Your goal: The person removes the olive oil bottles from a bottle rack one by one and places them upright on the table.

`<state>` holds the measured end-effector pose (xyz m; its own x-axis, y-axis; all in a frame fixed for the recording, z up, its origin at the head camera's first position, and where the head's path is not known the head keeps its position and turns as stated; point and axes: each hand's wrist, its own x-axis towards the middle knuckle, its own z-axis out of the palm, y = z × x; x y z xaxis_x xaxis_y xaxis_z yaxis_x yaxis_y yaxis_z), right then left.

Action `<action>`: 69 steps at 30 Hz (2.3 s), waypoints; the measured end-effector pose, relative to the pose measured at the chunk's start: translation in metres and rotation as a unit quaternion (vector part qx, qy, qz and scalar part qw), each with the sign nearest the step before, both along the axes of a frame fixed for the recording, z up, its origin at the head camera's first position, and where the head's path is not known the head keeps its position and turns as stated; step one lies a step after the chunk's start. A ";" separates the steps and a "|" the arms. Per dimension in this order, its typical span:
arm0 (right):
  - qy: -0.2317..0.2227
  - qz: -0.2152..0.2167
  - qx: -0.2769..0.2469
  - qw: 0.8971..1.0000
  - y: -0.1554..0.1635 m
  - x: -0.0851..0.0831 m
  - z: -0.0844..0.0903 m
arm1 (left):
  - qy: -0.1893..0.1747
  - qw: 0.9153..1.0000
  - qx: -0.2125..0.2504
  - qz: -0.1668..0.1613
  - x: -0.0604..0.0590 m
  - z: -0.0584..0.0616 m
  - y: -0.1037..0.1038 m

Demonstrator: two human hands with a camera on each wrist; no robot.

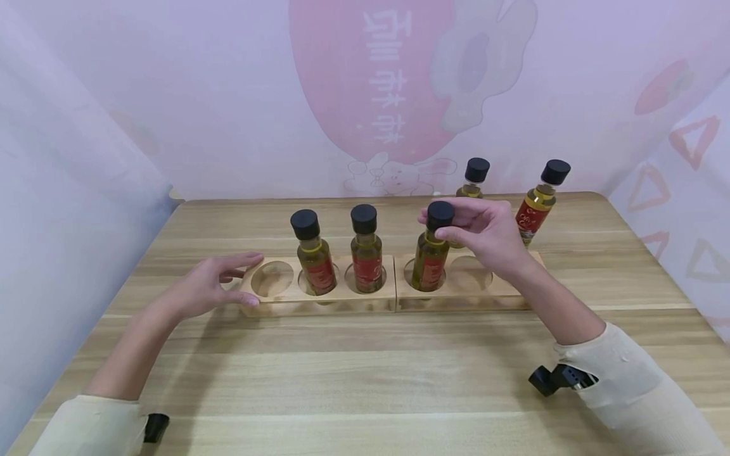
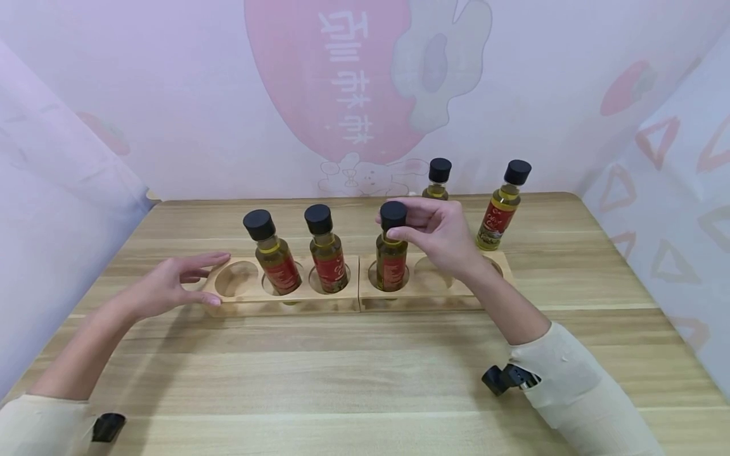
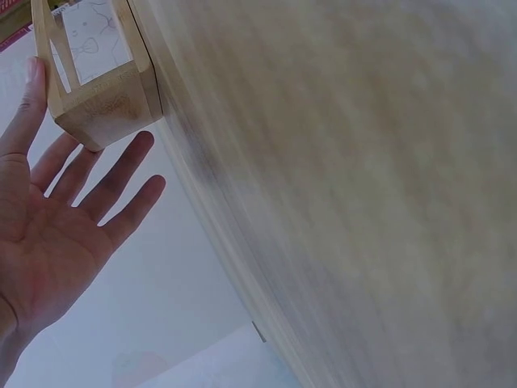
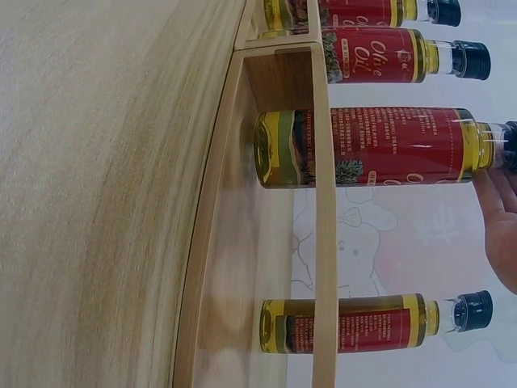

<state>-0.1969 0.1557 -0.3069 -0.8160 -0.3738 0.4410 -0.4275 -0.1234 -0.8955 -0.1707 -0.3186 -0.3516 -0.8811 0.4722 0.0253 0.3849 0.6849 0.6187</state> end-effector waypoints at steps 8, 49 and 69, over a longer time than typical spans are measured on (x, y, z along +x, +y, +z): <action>0.011 -0.007 -0.010 1.000 0.002 0.002 0.004 | 0.004 1.000 -0.002 -0.004 0.001 0.000 -0.001; 0.048 -0.113 -0.123 0.985 -0.011 0.003 0.044 | 0.003 1.000 -0.003 -0.001 0.001 -0.001 -0.003; 0.046 -0.118 -0.129 0.984 -0.021 -0.013 0.041 | -0.004 1.000 0.003 0.005 0.005 0.001 -0.003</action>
<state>-0.2097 0.1342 -0.2654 -0.8192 -0.0442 0.5718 -0.5489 -0.2282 -0.8041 -0.1662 -0.3220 -0.3504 -0.8860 0.4632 0.0216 0.3733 0.6849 0.6257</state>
